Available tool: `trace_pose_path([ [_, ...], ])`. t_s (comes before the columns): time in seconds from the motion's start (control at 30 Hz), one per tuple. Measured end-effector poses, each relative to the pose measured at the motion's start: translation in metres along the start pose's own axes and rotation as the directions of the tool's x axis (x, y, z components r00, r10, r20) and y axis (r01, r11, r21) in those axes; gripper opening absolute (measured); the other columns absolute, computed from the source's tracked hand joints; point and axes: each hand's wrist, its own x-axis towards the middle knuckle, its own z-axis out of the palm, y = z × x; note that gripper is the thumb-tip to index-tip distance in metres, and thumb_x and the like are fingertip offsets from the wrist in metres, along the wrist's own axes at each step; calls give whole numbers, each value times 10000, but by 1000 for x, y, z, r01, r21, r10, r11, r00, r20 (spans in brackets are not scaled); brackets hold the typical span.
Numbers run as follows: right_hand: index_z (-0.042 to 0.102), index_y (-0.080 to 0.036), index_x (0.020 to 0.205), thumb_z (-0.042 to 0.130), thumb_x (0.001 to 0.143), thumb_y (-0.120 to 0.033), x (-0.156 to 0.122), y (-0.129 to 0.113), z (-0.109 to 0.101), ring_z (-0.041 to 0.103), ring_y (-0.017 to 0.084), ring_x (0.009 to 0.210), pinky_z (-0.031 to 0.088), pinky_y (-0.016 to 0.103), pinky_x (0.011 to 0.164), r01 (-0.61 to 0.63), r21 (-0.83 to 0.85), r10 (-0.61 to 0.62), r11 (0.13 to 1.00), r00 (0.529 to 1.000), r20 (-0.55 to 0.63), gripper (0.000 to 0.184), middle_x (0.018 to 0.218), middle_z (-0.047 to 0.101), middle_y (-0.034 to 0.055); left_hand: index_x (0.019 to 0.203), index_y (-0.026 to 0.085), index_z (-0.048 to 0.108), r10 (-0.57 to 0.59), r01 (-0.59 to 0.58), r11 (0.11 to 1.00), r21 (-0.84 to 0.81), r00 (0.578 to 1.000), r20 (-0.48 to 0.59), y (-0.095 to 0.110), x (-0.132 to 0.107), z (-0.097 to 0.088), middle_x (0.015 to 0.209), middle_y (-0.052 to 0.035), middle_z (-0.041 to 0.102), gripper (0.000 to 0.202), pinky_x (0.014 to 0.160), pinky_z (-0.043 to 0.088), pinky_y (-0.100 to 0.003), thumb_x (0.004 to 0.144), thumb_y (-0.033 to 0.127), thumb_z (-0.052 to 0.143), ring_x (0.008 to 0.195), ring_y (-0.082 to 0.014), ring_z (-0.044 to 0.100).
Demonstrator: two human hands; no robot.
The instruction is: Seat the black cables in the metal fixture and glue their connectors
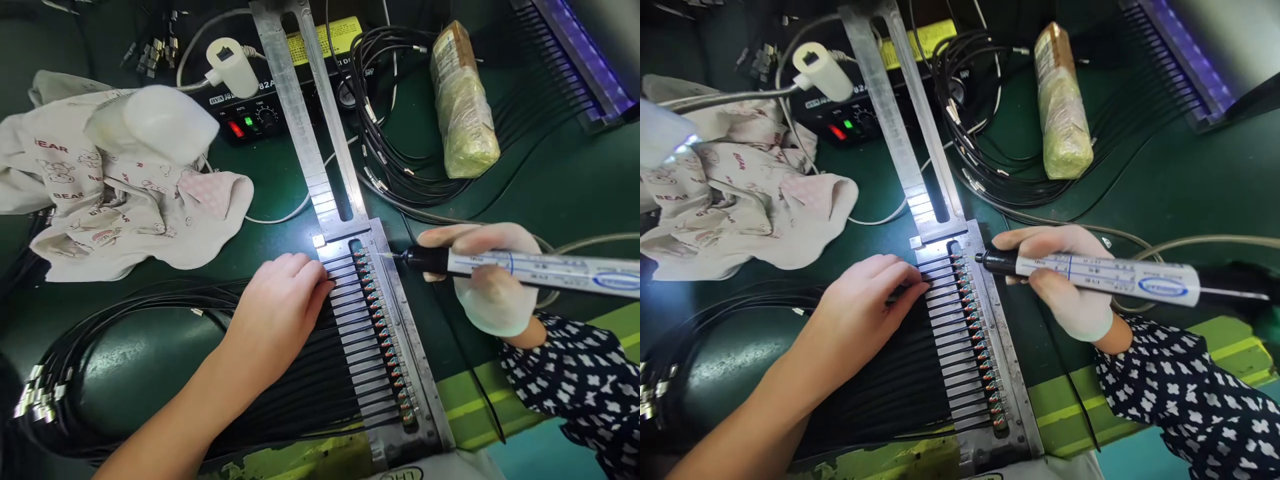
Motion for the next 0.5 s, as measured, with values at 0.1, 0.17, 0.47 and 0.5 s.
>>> trace_pose_path([
  [0.1,711,-249,981,704,887,-385,1,0,5,685,180,564,523,315,395,-42,199,61,979,994,-86,165,1027,762,55,876,180,567,44,-48,996,81,997,55,7,-8,-4,862,-54,580,115,678,423,-355,963,168,494,801,-224,533],
  [0.17,709,-246,959,708,879,-400,1,-2,7,677,182,548,501,319,389,-51,234,77,971,992,-104,174,1006,765,56,858,174,556,62,-72,986,152,996,72,10,-9,-2,855,-64,567,138,683,425,-365,941,108,469,792,-232,518],
  [0.47,663,-319,1155,680,909,-390,-13,-3,12,728,176,674,571,289,469,-31,259,59,965,993,-100,256,1145,737,33,892,165,589,109,-124,988,94,983,147,2,-3,-7,864,-76,572,186,773,468,-373,895,75,426,854,-237,546],
  [0.5,641,-321,1190,669,919,-382,-14,-1,12,741,180,716,591,289,501,-20,254,42,967,996,-83,279,1204,716,38,887,169,590,119,-131,988,81,984,133,2,-4,-11,857,-72,572,179,767,465,-370,886,82,434,852,-236,549],
])
